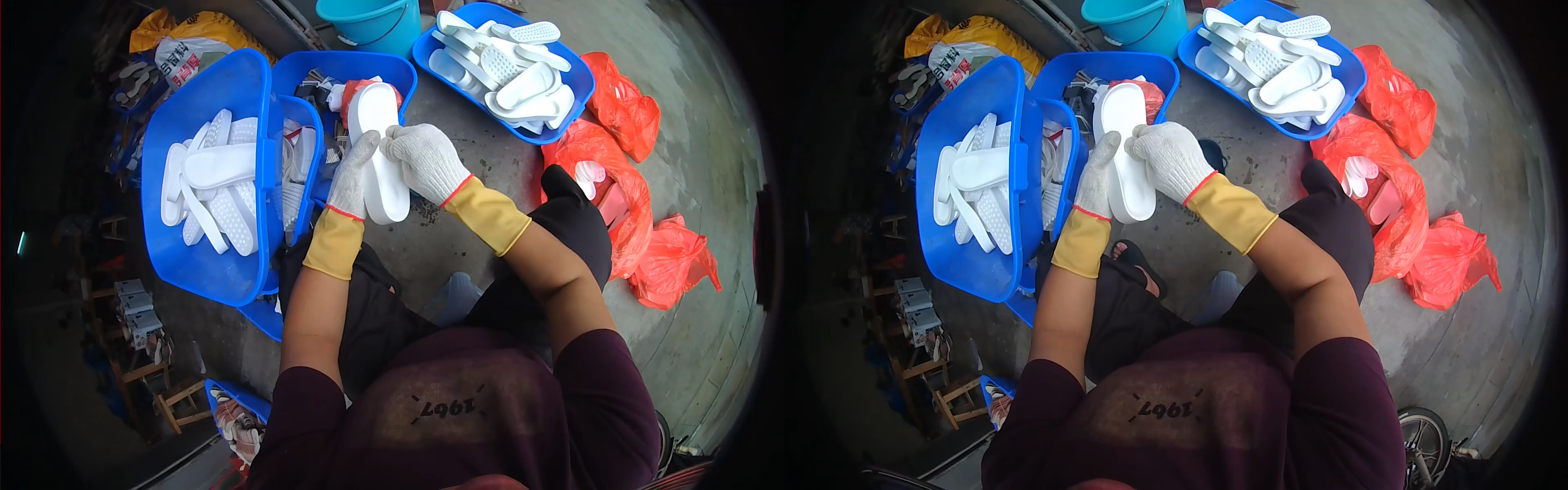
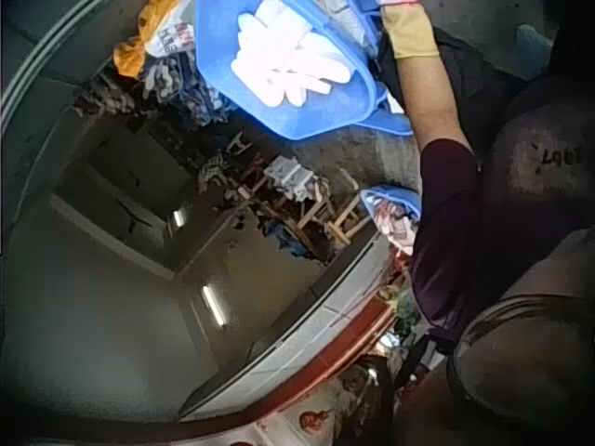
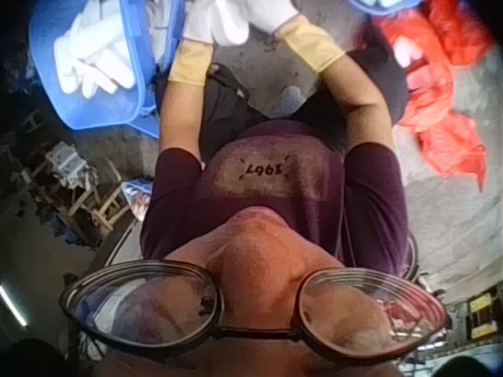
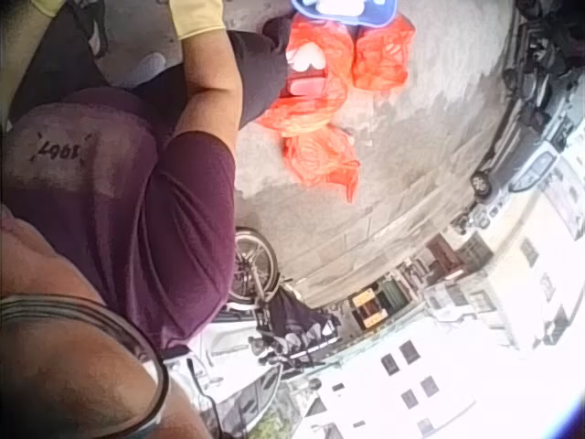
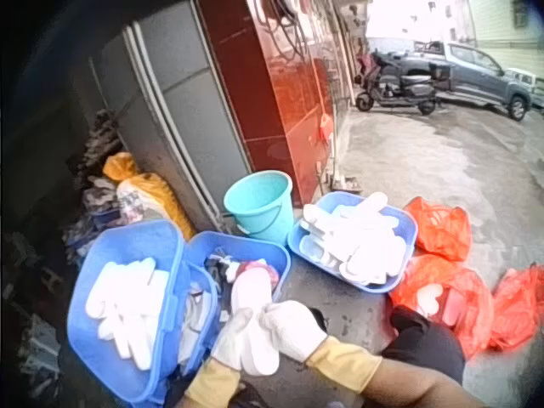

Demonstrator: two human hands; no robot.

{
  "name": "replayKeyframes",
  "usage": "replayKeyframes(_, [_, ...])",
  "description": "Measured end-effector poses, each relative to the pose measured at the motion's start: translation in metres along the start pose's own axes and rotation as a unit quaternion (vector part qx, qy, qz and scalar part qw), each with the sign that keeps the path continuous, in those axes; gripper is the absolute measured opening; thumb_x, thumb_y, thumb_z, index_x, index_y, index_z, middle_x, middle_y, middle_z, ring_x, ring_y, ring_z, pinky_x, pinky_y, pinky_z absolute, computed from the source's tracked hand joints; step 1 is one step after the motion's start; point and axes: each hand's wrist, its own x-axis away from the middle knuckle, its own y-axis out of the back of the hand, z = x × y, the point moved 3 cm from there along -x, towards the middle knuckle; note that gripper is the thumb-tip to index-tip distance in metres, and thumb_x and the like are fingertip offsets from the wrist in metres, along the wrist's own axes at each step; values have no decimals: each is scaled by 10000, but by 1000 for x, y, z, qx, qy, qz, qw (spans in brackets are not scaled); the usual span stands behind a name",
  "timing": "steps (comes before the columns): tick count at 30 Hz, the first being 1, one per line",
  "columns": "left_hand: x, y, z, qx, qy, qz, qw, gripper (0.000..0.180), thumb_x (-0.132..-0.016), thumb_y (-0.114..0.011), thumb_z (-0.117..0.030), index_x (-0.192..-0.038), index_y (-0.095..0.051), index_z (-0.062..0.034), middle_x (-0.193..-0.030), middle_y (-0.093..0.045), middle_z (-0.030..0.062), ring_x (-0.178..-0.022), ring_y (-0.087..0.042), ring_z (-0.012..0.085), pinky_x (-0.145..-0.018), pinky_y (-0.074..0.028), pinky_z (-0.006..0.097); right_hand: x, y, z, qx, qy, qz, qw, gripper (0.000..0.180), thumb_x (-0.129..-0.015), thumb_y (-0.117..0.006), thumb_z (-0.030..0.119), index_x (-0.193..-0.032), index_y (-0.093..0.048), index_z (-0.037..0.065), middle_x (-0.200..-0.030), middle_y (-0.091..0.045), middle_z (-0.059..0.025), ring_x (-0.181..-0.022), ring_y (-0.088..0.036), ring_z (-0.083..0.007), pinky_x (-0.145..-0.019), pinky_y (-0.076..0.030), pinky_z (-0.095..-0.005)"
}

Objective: The recorder is inspecting, sorting, and applying a treatment to shoe insoles before placing them into bags.

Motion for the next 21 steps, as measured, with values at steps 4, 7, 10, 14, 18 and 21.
replayKeyframes(4, [-2, 15, -13, 3, -27, -40, 999, 718, -962, -684, -547, -1379, -543, 20, -1102, -692, 220, -985, -722, 325, -854, -611, 465, 40, -15, 32, -2, 64, 162, 985, 110, -708, -656, 47, -810, -690, 69, -801, -672, -191, -812, -681, -421, -719, -545, -494])
replayKeyframes(7, [-3, 12, -9, -22, -28, -23, 999, 740, -965, -668, -579, -1392, -539, 11, -1123, -689, 229, -1003, -724, 329, -856, -610, 466, 51, -18, 35, -81, 72, 120, 987, 92, -707, -635, 38, -783, -680, 63, -793, -666, -192, -812, -673, -431, -713, -536, -503])
replayKeyframes(10, [-2, 8, 5, -11, 48, 43, 998, 780, -1001, -615, -589, -1484, -473, 7, -1264, -665, 213, -1136, -688, 350, -983, -582, 482, 41, -15, 34, -70, 51, 93, 992, 94, -712, -627, 26, -774, -685, 64, -793, -667, -192, -804, -664, -436, -714, -531, -507])
replayKeyframes(14, [4, -27, 37, 9, -5, 22, 1000, 792, -1034, -583, -584, -1588, -357, -66, -1489, -534, 156, -1336, -580, 297, -1100, -513, 454, -2, 12, -2, -11, -27, -43, 999, 29, -807, -614, 1, -812, -640, 9, -825, -668, -202, -806, -650, -437, -731, -526, -467])
replayKeyframes(18, [7, -35, 48, -46, 54, -2, 997, 802, -1023, -595, -598, -1601, -355, -98, -1481, -553, 131, -1337, -579, 290, -1125, -493, 454, -20, 17, -32, -41, -55, -114, 991, 123, -876, -657, 90, -951, -683, -4, -910, -701, -207, -885, -691, -418, -835, -557, -419])
replayKeyframes(21, [5, -21, 44, -13, 23, -31, 999, 792, -1018, -576, -627, -1576, -398, -93, -1474, -571, 130, -1334, -590, 292, -1119, -499, 445, -15, 0, -1, -77, -111, -63, 989, 175, -914, -627, 132, -1028, -749, 80, -979, -721, -210, -950, -699, -419, -849, -554, -457])
